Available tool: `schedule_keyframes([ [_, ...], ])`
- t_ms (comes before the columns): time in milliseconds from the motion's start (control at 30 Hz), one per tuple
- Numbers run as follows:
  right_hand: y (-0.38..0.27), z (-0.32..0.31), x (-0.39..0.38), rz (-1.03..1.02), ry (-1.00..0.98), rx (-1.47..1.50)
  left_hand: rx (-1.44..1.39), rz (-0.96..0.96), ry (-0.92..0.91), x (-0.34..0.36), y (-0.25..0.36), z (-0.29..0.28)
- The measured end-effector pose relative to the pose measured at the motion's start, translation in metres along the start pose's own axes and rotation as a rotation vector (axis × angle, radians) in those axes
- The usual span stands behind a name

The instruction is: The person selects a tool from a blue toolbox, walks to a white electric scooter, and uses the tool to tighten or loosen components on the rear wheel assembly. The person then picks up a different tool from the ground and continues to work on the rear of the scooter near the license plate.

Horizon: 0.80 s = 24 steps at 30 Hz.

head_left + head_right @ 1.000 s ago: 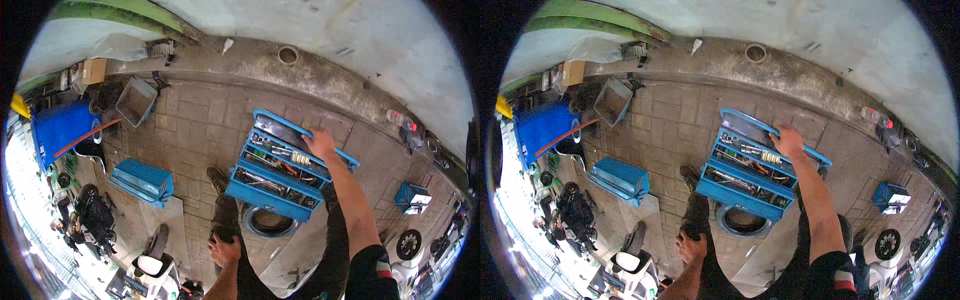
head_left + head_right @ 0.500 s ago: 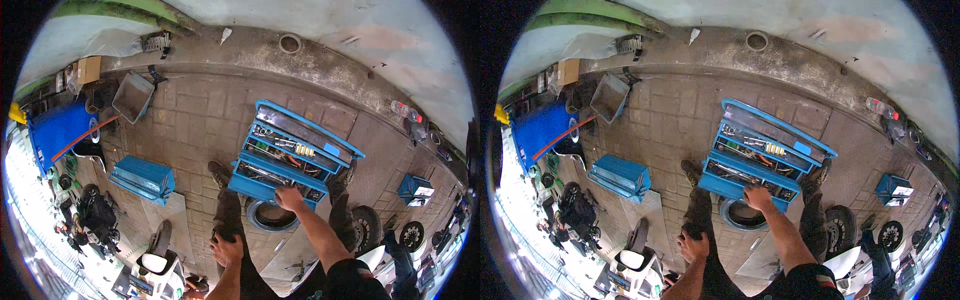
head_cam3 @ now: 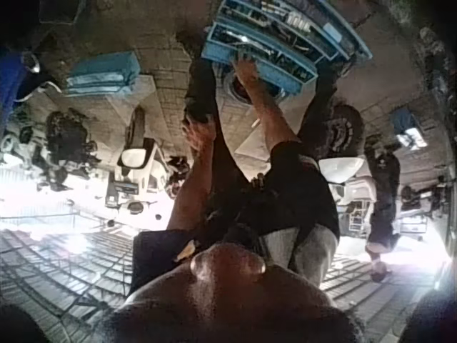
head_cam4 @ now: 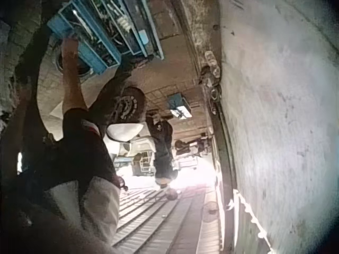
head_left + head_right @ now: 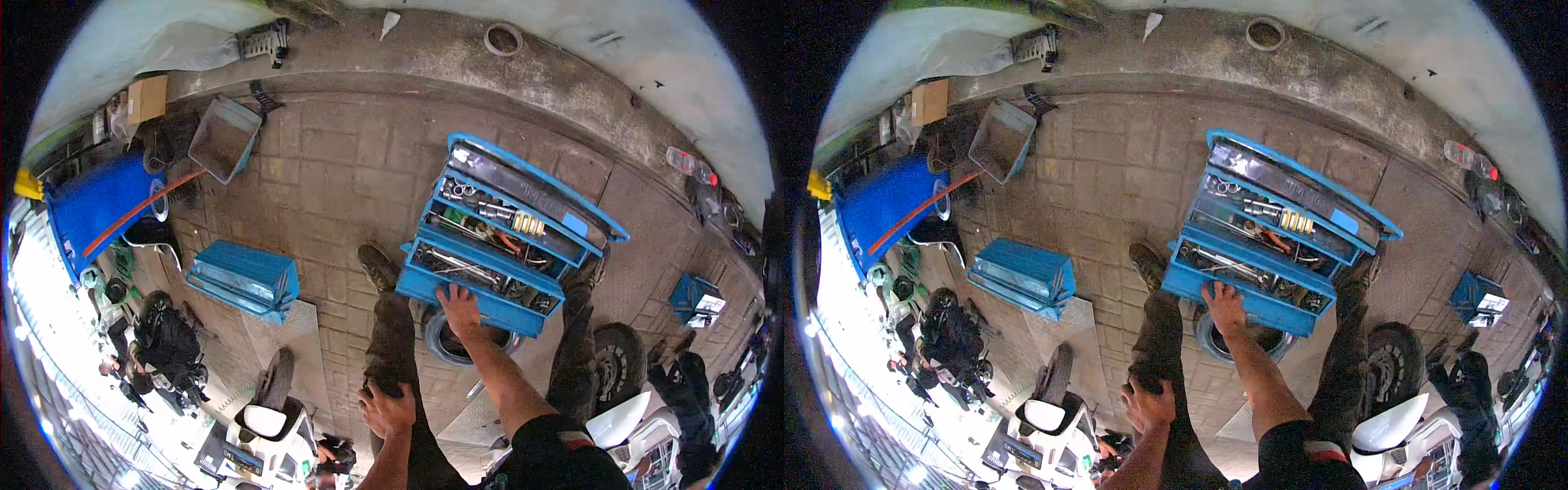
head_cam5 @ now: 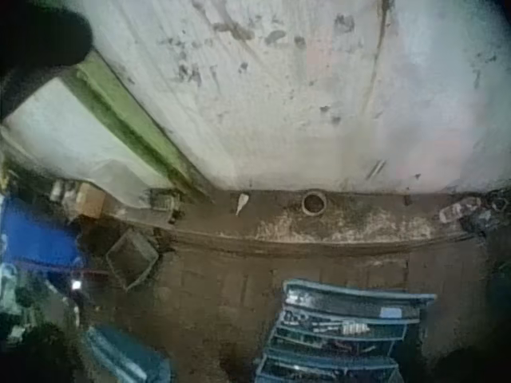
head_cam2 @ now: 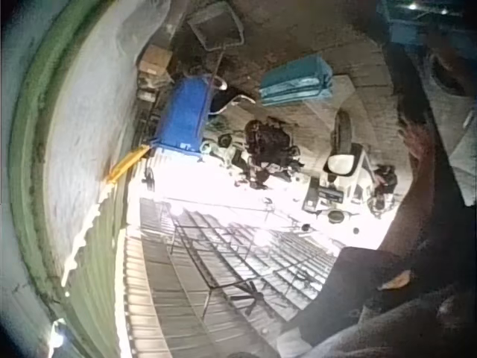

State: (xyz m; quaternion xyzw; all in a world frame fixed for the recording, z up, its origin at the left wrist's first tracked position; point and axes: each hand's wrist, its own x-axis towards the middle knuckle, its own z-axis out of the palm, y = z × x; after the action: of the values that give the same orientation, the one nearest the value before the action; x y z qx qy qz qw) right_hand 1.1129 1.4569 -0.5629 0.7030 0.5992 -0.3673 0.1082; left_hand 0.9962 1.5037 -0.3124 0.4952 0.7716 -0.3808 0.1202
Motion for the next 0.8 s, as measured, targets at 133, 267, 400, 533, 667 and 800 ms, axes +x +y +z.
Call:
schedule_keyframes([
  [133, 0.005, -0.008, -0.005, -0.019, -0.028, 0.057, 0.026, 0.02, 0.022, -0.002, -0.01, 0.004],
  [267, 0.009, -0.02, -0.011, 0.06, -0.077, 0.197, 0.016, -0.019, -0.001, -0.001, -0.01, 0.003],
  [400, 0.017, -0.013, -0.018, 0.065, -0.174, 0.192, 0.024, -0.008, -0.02, -0.004, -0.003, 0.004],
  [533, -0.008, -0.008, -0.041, 0.009, -0.279, 0.261, 0.038, -0.029, 0.01, -0.005, -0.014, 0.01],
  [667, -0.023, 0.018, -0.04, -0.066, -0.24, 0.316, 0.043, -0.047, 0.009, -0.005, -0.015, 0.012],
  [800, 0.0, 0.093, -0.017, 0.083, -0.079, 0.425, 0.062, 0.05, 0.038, -0.006, -0.007, 0.016],
])
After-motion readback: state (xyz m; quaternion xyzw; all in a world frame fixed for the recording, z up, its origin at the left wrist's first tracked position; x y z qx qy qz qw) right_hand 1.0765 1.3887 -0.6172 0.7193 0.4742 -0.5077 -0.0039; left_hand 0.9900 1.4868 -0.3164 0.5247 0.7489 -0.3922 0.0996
